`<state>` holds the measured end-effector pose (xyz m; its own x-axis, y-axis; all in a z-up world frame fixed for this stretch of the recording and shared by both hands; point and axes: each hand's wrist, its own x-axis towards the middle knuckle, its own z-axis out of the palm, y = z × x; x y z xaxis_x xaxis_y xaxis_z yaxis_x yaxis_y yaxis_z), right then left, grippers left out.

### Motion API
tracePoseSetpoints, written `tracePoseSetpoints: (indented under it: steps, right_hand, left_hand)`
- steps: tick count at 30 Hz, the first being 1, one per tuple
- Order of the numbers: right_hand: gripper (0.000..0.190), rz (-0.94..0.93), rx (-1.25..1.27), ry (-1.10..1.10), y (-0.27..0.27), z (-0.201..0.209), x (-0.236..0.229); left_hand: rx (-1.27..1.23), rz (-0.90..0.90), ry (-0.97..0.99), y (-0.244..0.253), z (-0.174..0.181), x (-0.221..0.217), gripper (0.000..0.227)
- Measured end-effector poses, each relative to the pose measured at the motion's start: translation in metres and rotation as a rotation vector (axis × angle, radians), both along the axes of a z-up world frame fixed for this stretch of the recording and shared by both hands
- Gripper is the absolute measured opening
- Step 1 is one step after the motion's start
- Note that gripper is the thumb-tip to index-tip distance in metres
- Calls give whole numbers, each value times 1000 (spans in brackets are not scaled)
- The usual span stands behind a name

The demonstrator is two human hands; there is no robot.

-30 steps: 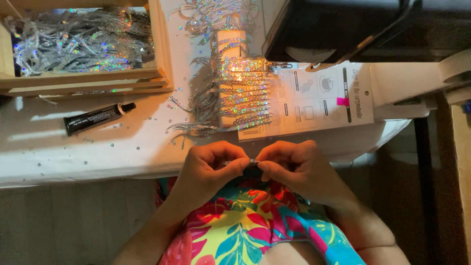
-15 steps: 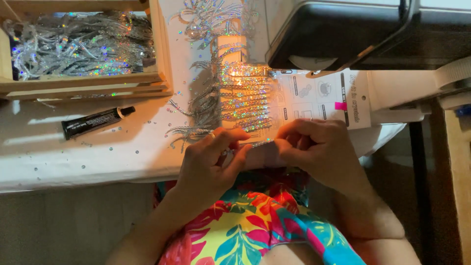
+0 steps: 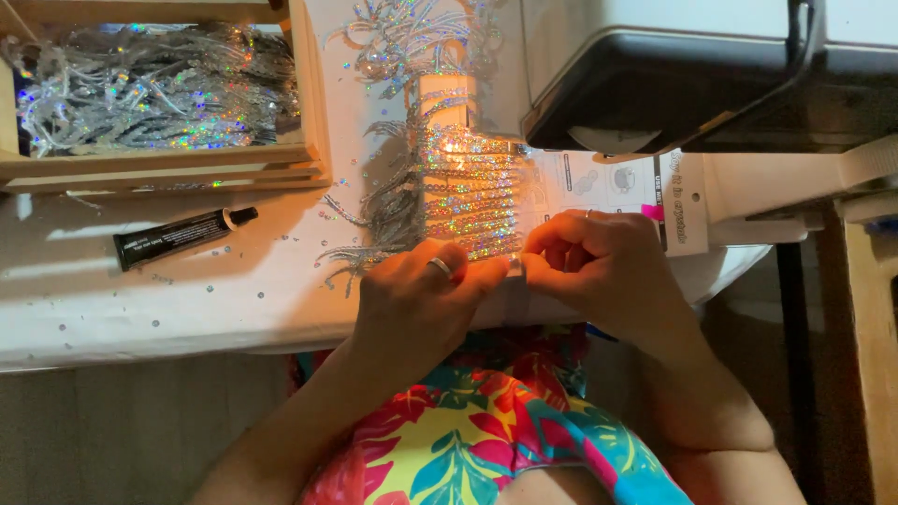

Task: The person is picking up and untangling silver decorative fringe strips from a wooden crate at a sewing workstation.

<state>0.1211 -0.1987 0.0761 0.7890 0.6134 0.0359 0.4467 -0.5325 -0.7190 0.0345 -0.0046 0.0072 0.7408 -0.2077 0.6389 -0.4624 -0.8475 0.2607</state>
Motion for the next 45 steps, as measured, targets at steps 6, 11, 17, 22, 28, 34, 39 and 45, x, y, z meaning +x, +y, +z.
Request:
tracePoseSetpoints:
  steps: [6,11,17,22,28,34,39,45]
  right_hand:
    - [12,-15,-1,25,4,3,0]
    - [10,-36,-17,8,6,4,-3]
    - [9,24,41,-83,-12,-5,0]
    - [11,224,-3,-557,-18,-11,0]
    - [18,329,-73,-751,-29,-23,-1]
    - [26,367,-22,-808,-27,-31,-1]
    - [33,365,-27,-796,-31,-34,3]
    - [33,357,-35,-816,-34,-39,2]
  left_hand:
    - [26,-3,-9,0,1,0,21]
    - [33,1,-21,0,1,0,19]
    - [28,-4,-10,1,-3,0,22]
    - [3,-20,5,1,-7,1,24]
    - [19,-12,22,0,-5,-2,27]
    - [-2,-7,43,-2,-1,-3,24]
    - [13,-20,49,-1,-3,-3,28]
    - [11,-16,33,-2,2,-3,26]
